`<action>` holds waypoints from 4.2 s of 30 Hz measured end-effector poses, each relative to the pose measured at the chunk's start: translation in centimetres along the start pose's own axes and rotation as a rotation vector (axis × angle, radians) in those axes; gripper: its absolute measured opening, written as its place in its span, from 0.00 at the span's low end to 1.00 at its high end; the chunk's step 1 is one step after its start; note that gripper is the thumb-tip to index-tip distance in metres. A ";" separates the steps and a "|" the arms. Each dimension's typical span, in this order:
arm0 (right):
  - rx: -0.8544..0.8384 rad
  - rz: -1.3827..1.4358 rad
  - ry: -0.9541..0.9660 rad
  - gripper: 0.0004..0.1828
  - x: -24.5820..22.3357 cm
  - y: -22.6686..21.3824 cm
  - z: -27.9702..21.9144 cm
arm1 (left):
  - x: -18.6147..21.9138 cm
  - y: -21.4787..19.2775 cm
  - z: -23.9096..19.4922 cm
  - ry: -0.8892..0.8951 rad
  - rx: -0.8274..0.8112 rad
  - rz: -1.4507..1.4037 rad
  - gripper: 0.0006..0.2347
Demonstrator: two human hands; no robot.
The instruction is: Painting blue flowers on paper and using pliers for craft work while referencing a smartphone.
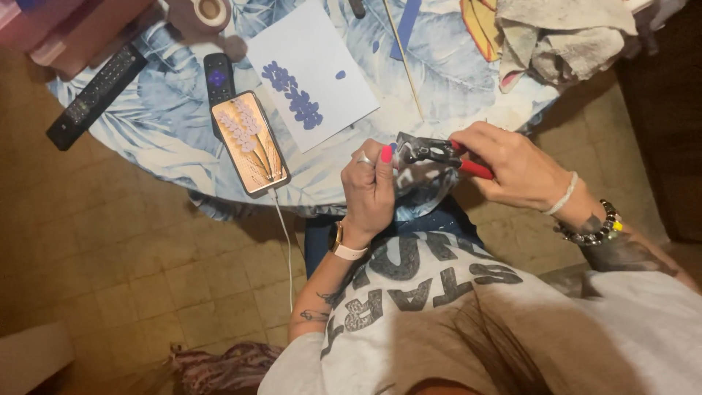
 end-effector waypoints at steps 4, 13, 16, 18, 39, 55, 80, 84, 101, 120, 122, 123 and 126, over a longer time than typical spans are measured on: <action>-0.065 0.001 0.059 0.25 1.5 0.9 -0.4 | -0.3 0.3 -0.5 0.024 -0.025 0.021 0.12; -0.114 0.004 0.070 0.29 1.5 1.2 -0.6 | 0.1 0.3 -0.5 0.082 -0.084 0.059 0.13; -0.118 0.008 0.060 0.29 1.2 1.2 -0.6 | 0.3 0.2 -0.4 0.089 -0.081 0.072 0.13; -0.117 0.003 0.067 0.29 1.1 1.1 -0.5 | 0.4 0.2 -0.4 0.098 -0.088 0.078 0.12; -0.157 -0.109 -0.061 0.25 0.9 0.7 -0.6 | 1.4 0.2 0.5 0.115 -0.263 0.201 0.12; -0.171 -0.140 -0.032 0.25 0.3 0.8 -0.5 | 0.6 0.4 0.0 0.076 -0.163 0.111 0.13; -0.051 -0.098 -0.050 0.24 1.1 0.5 -1.9 | 1.0 1.1 0.1 0.064 -0.216 0.011 0.13; -0.078 -0.096 -0.029 0.28 0.8 0.5 -1.9 | 0.5 1.2 -0.2 0.059 -0.250 0.026 0.13; -0.063 -0.125 -0.019 0.21 2.0 1.3 -2.1 | 0.5 1.3 -0.3 0.068 -0.276 0.003 0.12; 0.160 0.485 -0.091 0.14 -2.4 -1.0 -0.5 | -1.6 2.2 -1.2 -0.044 -0.224 -0.338 0.11; 0.130 0.630 -0.122 0.12 -3.2 -0.8 -0.4 | -1.0 2.2 -0.9 -0.058 -0.231 -0.340 0.11; 0.097 0.775 -0.155 0.10 -3.7 -0.7 -0.3 | -0.7 2.1 -0.8 -0.070 -0.235 -0.341 0.11; 0.035 0.945 -0.212 0.12 -5.2 -0.9 0.0 | -0.4 1.9 -0.5 -0.070 -0.238 -0.329 0.10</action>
Point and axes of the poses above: each hand's wrist, its own z-axis towards the middle knuckle, its own y-axis out of the palm, x = y × z, the point moved 7 cm from there along z, towards the middle knuckle, and after that the axes turned 11 degrees about y, right-handed, at the moved point
